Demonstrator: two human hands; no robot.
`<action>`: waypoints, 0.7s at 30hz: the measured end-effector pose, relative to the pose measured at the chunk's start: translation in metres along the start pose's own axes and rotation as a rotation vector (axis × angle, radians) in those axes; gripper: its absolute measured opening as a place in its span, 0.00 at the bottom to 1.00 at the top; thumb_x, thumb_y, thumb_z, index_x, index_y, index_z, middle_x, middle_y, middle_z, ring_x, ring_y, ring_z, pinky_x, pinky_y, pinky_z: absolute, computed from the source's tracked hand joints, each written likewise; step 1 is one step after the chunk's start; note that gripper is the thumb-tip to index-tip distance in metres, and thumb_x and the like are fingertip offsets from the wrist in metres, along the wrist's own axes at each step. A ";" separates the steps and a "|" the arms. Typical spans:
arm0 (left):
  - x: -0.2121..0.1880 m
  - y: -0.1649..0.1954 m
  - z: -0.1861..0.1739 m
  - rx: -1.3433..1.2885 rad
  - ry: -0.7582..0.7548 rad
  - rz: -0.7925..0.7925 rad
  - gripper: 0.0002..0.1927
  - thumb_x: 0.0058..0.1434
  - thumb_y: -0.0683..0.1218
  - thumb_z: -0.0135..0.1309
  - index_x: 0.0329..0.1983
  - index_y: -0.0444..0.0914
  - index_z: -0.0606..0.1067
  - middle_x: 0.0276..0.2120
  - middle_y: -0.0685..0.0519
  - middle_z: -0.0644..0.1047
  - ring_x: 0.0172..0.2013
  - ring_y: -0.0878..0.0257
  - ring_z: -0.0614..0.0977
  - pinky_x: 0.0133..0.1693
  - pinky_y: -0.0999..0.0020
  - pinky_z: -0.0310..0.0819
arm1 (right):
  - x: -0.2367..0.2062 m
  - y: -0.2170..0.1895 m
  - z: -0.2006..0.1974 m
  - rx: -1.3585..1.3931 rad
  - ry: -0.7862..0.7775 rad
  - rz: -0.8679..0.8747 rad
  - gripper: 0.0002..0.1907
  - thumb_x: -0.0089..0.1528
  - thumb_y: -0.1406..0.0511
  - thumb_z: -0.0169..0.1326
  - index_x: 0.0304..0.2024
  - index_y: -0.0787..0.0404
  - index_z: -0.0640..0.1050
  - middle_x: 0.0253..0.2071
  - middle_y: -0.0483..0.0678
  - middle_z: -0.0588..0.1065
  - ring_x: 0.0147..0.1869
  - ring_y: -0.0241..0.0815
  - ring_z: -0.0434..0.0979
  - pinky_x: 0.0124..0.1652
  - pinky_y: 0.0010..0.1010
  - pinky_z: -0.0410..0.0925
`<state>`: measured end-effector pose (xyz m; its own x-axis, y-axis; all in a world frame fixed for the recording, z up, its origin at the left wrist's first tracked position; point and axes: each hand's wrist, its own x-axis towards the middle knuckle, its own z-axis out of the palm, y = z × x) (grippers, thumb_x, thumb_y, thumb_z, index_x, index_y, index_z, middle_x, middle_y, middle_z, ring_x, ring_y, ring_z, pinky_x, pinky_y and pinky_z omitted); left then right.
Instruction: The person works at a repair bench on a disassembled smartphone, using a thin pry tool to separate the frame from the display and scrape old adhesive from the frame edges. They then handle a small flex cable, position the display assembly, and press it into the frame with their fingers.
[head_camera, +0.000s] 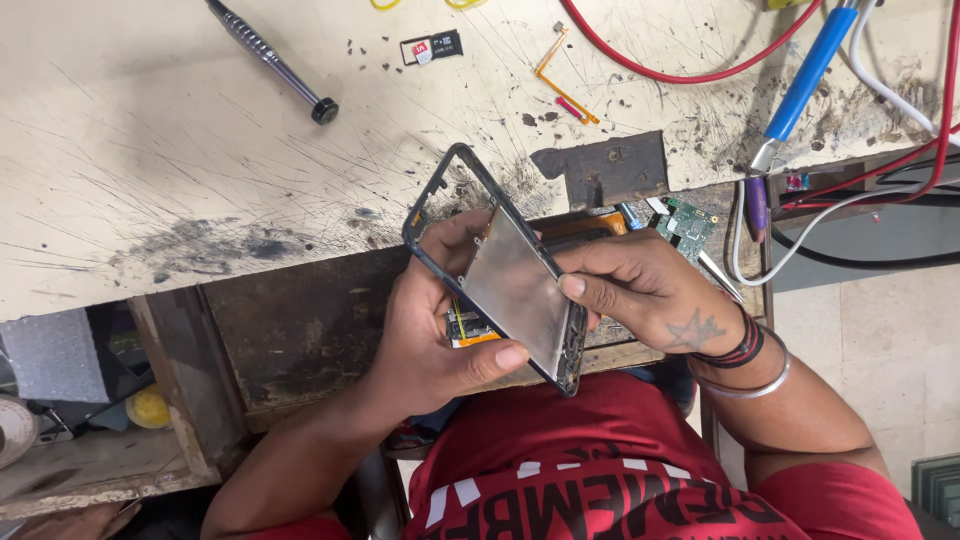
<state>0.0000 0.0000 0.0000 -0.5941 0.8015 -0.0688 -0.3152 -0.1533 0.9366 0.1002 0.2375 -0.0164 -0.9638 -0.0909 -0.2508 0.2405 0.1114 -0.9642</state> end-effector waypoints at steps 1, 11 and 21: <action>0.002 0.008 -0.018 -0.006 -0.015 0.002 0.51 0.60 0.53 0.69 0.75 0.29 0.52 0.64 0.41 0.70 0.65 0.58 0.74 0.68 0.62 0.70 | 0.016 -0.007 0.008 -0.003 -0.001 0.001 0.14 0.68 0.64 0.53 0.50 0.65 0.82 0.30 0.46 0.81 0.29 0.32 0.80 0.31 0.25 0.74; -0.002 0.055 -0.123 -0.097 -0.031 -0.031 0.40 0.66 0.50 0.59 0.75 0.29 0.56 0.57 0.47 0.73 0.59 0.63 0.76 0.61 0.65 0.73 | 0.106 -0.057 0.067 -0.146 0.113 -0.034 0.11 0.66 0.65 0.56 0.46 0.64 0.83 0.25 0.46 0.80 0.28 0.33 0.78 0.31 0.25 0.71; -0.011 0.078 -0.177 0.022 0.162 -0.043 0.19 0.69 0.43 0.57 0.60 0.31 0.70 0.39 0.57 0.78 0.38 0.75 0.77 0.39 0.78 0.72 | 0.150 -0.083 0.108 -0.204 0.130 -0.158 0.11 0.65 0.65 0.57 0.47 0.64 0.82 0.30 0.46 0.82 0.32 0.33 0.80 0.34 0.25 0.72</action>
<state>-0.1490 -0.1225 0.0131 -0.6926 0.7030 -0.1617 -0.3279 -0.1071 0.9386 -0.0515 0.1081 0.0172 -0.9973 0.0034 -0.0728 0.0704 0.3043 -0.9500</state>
